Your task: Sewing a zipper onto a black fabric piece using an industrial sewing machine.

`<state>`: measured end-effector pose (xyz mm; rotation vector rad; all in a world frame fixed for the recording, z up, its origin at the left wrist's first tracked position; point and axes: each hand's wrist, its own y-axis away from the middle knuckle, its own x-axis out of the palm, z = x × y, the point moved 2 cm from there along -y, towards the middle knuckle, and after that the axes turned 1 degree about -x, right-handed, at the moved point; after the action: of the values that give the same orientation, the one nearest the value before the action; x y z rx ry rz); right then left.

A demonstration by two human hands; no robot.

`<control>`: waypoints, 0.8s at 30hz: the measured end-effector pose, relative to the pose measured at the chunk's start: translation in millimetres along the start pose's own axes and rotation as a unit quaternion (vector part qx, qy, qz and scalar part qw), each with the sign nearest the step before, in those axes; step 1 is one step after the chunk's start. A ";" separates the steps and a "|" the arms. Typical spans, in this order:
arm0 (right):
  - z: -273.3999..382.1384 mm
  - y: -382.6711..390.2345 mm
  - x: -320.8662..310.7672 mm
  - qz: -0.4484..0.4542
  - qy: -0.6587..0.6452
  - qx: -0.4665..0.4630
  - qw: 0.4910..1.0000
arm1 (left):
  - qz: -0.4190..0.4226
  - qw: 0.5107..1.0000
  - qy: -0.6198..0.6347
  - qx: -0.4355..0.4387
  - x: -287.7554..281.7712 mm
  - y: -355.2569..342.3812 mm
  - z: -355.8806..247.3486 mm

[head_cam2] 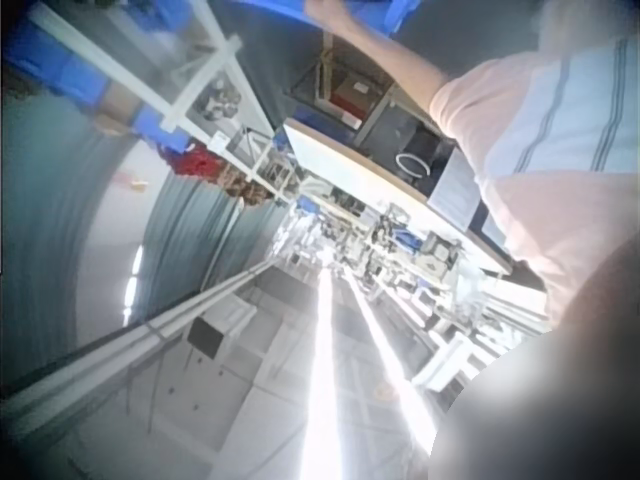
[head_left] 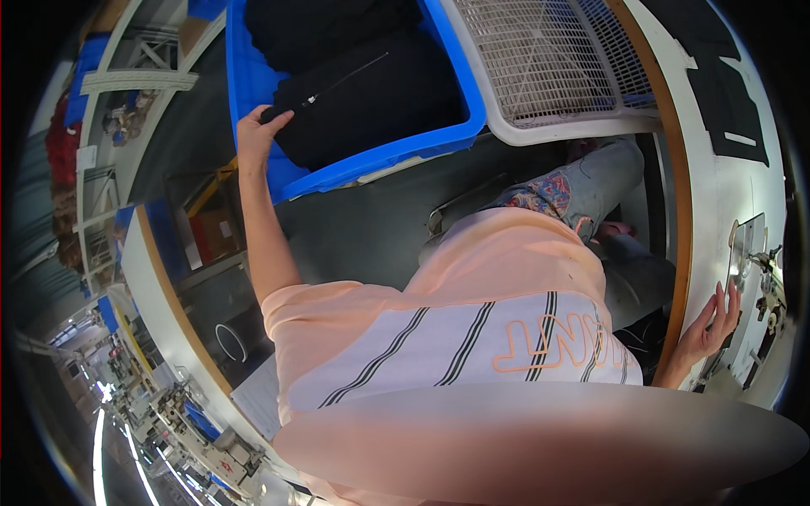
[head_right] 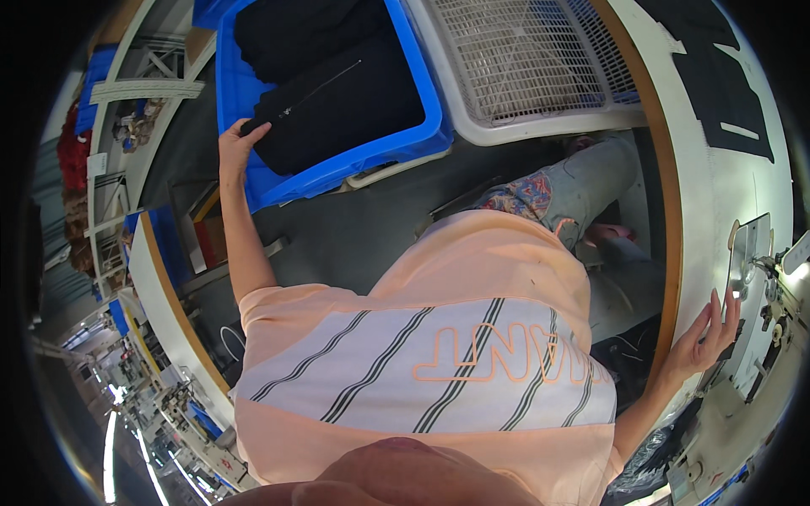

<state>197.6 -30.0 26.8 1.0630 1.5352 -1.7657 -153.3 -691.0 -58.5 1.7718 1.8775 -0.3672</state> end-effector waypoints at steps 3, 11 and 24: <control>25.5 -19.4 4.4 0.004 -0.019 -0.012 1.000 | -0.220 0.963 0.010 0.153 -1.8 12.0 -42.2; 174.0 -98.4 30.8 0.027 -0.255 -0.180 0.950 | 0.032 0.881 0.190 0.432 41.5 124.6 -199.2; 240.3 -85.0 69.7 0.293 -0.368 -0.277 0.838 | 0.078 0.991 -0.045 0.095 34.2 35.0 -71.3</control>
<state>42.6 -243.9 19.7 0.3928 0.9685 -0.9984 -132.5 -620.6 -12.8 1.9778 1.6762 -0.5739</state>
